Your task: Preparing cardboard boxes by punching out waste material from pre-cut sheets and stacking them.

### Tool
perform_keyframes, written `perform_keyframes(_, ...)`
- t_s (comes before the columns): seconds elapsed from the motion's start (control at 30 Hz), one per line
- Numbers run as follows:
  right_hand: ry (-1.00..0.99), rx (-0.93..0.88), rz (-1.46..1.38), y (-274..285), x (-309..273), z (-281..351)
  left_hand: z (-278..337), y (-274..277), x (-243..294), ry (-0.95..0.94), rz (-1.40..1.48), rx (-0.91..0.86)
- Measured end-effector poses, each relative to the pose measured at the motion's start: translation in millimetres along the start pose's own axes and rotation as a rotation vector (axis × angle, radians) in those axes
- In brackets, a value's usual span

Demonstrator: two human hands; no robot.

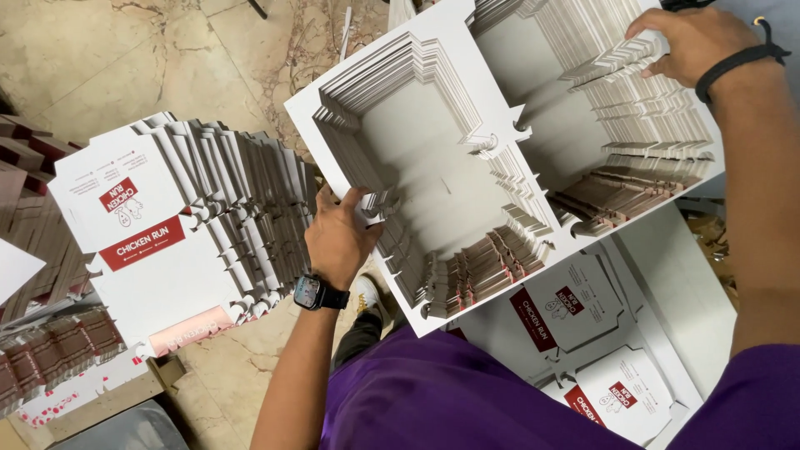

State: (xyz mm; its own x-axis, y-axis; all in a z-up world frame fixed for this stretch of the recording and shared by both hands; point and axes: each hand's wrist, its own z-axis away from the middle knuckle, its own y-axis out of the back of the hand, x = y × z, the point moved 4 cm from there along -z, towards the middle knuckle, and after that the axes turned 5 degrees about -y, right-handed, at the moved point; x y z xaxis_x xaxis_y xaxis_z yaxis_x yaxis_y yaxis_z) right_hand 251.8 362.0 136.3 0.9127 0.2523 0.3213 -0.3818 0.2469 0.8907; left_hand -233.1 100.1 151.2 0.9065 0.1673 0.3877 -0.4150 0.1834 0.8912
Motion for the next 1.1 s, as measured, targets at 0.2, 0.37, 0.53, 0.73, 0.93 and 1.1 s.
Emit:
perform_keyframes(0.2, 0.009, -0.109, 0.039, 40, -7, 6, 0, 4, 4, 0.045, 0.162, -0.053)
perform_keyframes(0.37, 0.15, 0.141, 0.209, 25, 14, -11, -1, 15, 7, 0.027, 0.177, -0.055)
perform_keyframes(0.53, 0.06, -0.074, -0.109, 43, 5, 0, 3, 29, 13, 0.044, 0.167, -0.058)
perform_keyframes(0.73, 0.033, -0.075, -0.093, 28, 13, -7, 4, 38, 18, 0.098, 0.204, -0.132)
perform_keyframes(0.93, 0.121, 0.047, -0.055, 29, 16, -6, 5, 46, 28, 0.092, 0.174, -0.114)
perform_keyframes(1.1, 0.075, -0.048, -0.163, 32, 15, 0, 5, 49, 29, 0.085, 0.228, -0.144)
